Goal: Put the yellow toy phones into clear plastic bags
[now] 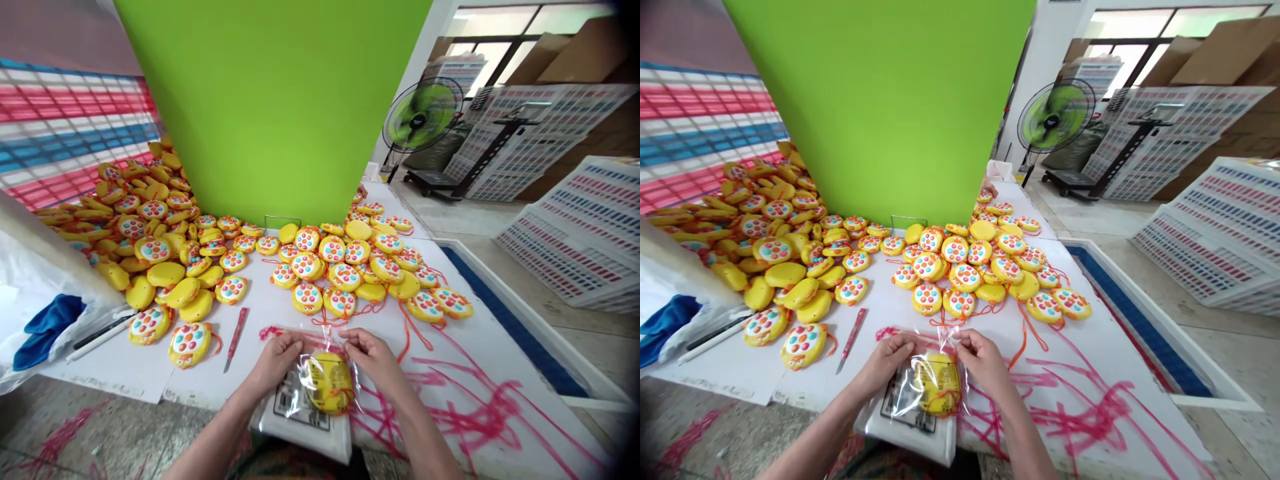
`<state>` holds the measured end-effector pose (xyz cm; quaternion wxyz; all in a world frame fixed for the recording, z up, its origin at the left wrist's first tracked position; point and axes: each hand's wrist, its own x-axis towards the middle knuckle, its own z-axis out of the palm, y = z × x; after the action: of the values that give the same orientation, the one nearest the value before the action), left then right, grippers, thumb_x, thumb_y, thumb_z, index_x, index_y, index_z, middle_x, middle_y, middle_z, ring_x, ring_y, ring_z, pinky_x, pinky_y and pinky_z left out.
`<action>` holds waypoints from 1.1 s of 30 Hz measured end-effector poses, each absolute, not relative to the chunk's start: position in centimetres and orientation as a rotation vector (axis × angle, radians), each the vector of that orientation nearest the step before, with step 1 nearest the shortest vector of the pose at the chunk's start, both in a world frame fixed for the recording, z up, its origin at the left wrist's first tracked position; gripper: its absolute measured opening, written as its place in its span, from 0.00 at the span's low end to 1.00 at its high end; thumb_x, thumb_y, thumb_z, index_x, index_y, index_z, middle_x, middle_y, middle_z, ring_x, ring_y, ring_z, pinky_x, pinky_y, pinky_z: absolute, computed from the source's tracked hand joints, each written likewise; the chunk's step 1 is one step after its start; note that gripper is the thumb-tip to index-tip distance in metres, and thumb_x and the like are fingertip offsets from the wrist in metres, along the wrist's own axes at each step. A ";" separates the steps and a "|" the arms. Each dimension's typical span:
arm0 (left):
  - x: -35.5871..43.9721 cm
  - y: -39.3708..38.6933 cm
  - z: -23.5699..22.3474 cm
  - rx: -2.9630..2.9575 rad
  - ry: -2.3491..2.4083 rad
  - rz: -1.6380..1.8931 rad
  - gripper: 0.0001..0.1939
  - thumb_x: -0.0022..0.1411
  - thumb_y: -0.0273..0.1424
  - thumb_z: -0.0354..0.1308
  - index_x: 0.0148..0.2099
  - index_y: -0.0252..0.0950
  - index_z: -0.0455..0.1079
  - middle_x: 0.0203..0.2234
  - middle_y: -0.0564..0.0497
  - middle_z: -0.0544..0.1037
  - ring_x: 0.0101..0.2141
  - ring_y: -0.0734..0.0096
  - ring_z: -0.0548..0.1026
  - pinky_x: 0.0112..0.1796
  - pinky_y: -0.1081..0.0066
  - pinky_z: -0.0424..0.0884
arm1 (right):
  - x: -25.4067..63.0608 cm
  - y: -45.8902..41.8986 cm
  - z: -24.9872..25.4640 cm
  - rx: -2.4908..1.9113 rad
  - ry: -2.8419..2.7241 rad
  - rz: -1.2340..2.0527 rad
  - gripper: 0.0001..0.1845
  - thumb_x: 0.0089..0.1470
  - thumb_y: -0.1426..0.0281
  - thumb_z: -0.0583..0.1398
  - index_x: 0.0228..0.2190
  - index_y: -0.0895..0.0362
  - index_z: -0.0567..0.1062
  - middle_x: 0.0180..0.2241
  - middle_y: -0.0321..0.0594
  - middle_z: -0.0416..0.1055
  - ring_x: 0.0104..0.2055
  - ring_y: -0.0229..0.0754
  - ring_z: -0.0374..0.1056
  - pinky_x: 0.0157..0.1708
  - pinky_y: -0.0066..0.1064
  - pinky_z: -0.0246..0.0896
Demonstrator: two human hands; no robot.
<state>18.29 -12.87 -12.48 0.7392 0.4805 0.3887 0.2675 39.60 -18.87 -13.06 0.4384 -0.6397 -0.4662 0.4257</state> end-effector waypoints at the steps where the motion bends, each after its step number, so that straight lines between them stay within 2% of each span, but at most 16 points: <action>1: 18.3 -12.9 -12.4 1.022 0.843 0.584 0.19 0.53 0.44 0.61 0.40 0.33 0.74 0.31 0.47 0.79 0.31 0.66 0.76 0.33 0.70 0.69 | 40.0 -19.1 -13.0 -1.589 -1.109 1.058 0.18 0.47 0.59 0.62 0.36 0.59 0.76 0.28 0.38 0.73 0.29 0.39 0.66 0.30 0.29 0.62; 4: 18.3 -12.8 -12.1 0.923 0.773 0.579 0.23 0.51 0.43 0.63 0.46 0.35 0.73 0.38 0.45 0.80 0.38 0.62 0.77 0.39 0.67 0.71 | 40.8 -20.1 -12.9 -1.566 -0.959 1.066 0.22 0.44 0.56 0.63 0.36 0.59 0.77 0.26 0.38 0.72 0.25 0.37 0.63 0.26 0.28 0.59; 6: 18.2 -12.8 -11.9 0.890 0.718 0.566 0.23 0.52 0.42 0.64 0.47 0.35 0.72 0.39 0.45 0.79 0.39 0.62 0.77 0.41 0.66 0.71 | 41.2 -20.7 -13.0 -1.552 -0.900 1.066 0.23 0.43 0.55 0.64 0.36 0.59 0.78 0.26 0.39 0.73 0.25 0.37 0.63 0.25 0.28 0.59; 10: 18.2 -12.7 -12.0 0.871 0.749 0.556 0.14 0.51 0.38 0.62 0.36 0.33 0.74 0.32 0.48 0.79 0.32 0.67 0.77 0.37 0.69 0.71 | 41.5 -21.1 -13.2 -1.572 -0.885 1.050 0.19 0.41 0.57 0.65 0.31 0.58 0.80 0.28 0.42 0.76 0.28 0.40 0.66 0.29 0.30 0.62; 13: 18.1 -12.6 -12.3 0.876 0.824 0.581 0.07 0.48 0.32 0.60 0.29 0.34 0.71 0.29 0.51 0.78 0.28 0.71 0.75 0.33 0.71 0.70 | 41.7 -21.0 -13.0 -1.588 -0.997 1.017 0.14 0.43 0.59 0.63 0.27 0.58 0.80 0.26 0.41 0.75 0.28 0.41 0.67 0.29 0.30 0.63; 16: 18.1 -12.6 -12.1 0.876 0.819 0.589 0.05 0.47 0.32 0.57 0.26 0.34 0.68 0.26 0.52 0.76 0.27 0.70 0.74 0.33 0.70 0.70 | 41.9 -20.9 -12.6 -1.579 -1.135 0.987 0.13 0.47 0.61 0.60 0.27 0.57 0.79 0.27 0.40 0.75 0.31 0.42 0.68 0.33 0.32 0.64; 19: 18.1 -12.7 -11.6 0.906 0.788 0.600 0.09 0.48 0.35 0.58 0.24 0.35 0.67 0.25 0.51 0.75 0.30 0.67 0.74 0.33 0.69 0.70 | 42.2 -20.9 -12.5 -1.547 -1.189 1.033 0.13 0.48 0.62 0.59 0.27 0.57 0.78 0.29 0.41 0.75 0.33 0.43 0.69 0.36 0.33 0.65; 22: 18.2 -13.0 -11.0 0.977 0.800 0.604 0.16 0.50 0.42 0.60 0.22 0.35 0.65 0.26 0.49 0.76 0.30 0.67 0.73 0.32 0.71 0.68 | 42.2 -20.9 -12.7 -1.524 -1.088 1.073 0.16 0.53 0.58 0.56 0.32 0.57 0.75 0.30 0.40 0.75 0.31 0.41 0.69 0.32 0.31 0.64; 25: 18.4 -13.2 -11.0 1.046 0.836 0.632 0.20 0.51 0.45 0.61 0.20 0.35 0.62 0.20 0.53 0.72 0.24 0.73 0.69 0.28 0.74 0.64 | 41.6 -20.7 -13.0 -1.570 -1.009 1.061 0.21 0.55 0.53 0.54 0.40 0.57 0.72 0.29 0.38 0.73 0.28 0.39 0.67 0.27 0.28 0.61; 31: 18.4 -13.4 -11.6 1.062 0.890 0.686 0.23 0.52 0.46 0.60 0.19 0.36 0.57 0.13 0.58 0.61 0.18 0.79 0.59 0.22 0.76 0.55 | 39.8 -20.3 -13.3 -1.480 -1.059 1.177 0.27 0.53 0.52 0.57 0.48 0.57 0.70 0.26 0.34 0.71 0.29 0.38 0.67 0.29 0.28 0.62; 33: 18.4 -13.4 -11.7 1.071 0.904 0.688 0.23 0.52 0.47 0.60 0.20 0.35 0.59 0.15 0.57 0.65 0.19 0.78 0.62 0.24 0.75 0.59 | 40.7 -20.4 -13.0 -1.460 -1.036 1.189 0.29 0.53 0.53 0.58 0.50 0.58 0.69 0.26 0.35 0.71 0.28 0.37 0.67 0.27 0.27 0.62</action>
<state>18.36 -13.43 -11.67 0.7105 0.4829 0.4073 0.3099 40.69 -20.42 -13.03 0.4762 -0.5973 -0.4241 0.4864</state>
